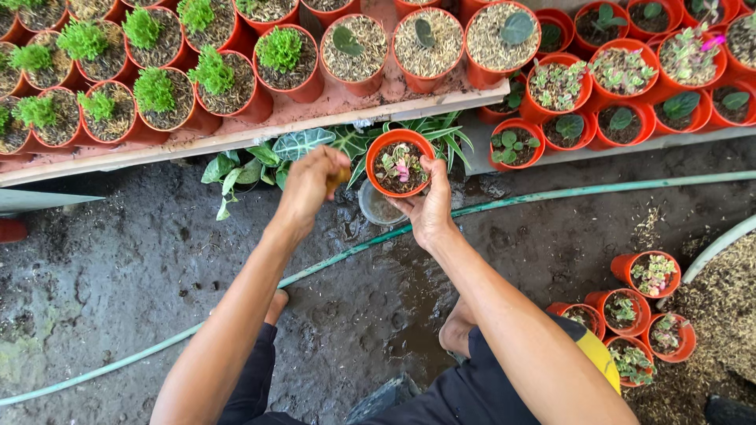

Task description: The person uses a small brush to scrub the exterior of a red plastic plant pot held over a water container. After cleaning, the person places the pot on a nearby shelf and picks up another pot to repeat the process.

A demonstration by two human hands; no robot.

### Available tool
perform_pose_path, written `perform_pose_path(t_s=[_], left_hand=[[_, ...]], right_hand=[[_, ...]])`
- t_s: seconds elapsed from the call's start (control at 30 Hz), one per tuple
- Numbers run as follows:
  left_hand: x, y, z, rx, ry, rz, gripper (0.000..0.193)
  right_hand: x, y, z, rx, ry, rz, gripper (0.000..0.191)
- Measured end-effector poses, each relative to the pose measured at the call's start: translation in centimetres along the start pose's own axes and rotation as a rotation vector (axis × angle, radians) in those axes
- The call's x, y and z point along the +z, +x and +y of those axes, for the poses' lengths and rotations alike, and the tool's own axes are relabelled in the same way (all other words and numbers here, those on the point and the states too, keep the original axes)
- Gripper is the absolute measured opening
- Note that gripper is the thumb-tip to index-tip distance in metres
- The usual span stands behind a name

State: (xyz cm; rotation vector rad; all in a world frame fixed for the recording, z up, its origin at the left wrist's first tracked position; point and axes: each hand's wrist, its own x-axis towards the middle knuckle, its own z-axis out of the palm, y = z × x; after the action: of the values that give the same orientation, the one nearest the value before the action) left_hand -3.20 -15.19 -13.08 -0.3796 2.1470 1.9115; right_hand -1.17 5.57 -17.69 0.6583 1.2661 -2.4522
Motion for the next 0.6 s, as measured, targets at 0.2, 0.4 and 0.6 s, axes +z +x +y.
perform_pose_path(t_s=[0.2,0.4,0.6], left_hand=[[0.1,-0.1,-0.9,-0.153,0.162,0.062,0.045],[0.6,-0.8,1.3,-0.05,0.064,-0.108,0.039],[0.1,-0.9,2.0,-0.023,0.136,-0.197,0.03]], right_hand=[[0.7,-0.2,-0.4,0.012,-0.094,-0.005,0.077],[0.9,0.0,-0.9,0.023,-0.167,-0.039,0.085],[1.3,-0.5,-1.7,0.024,-0.258,-0.06,0.09]])
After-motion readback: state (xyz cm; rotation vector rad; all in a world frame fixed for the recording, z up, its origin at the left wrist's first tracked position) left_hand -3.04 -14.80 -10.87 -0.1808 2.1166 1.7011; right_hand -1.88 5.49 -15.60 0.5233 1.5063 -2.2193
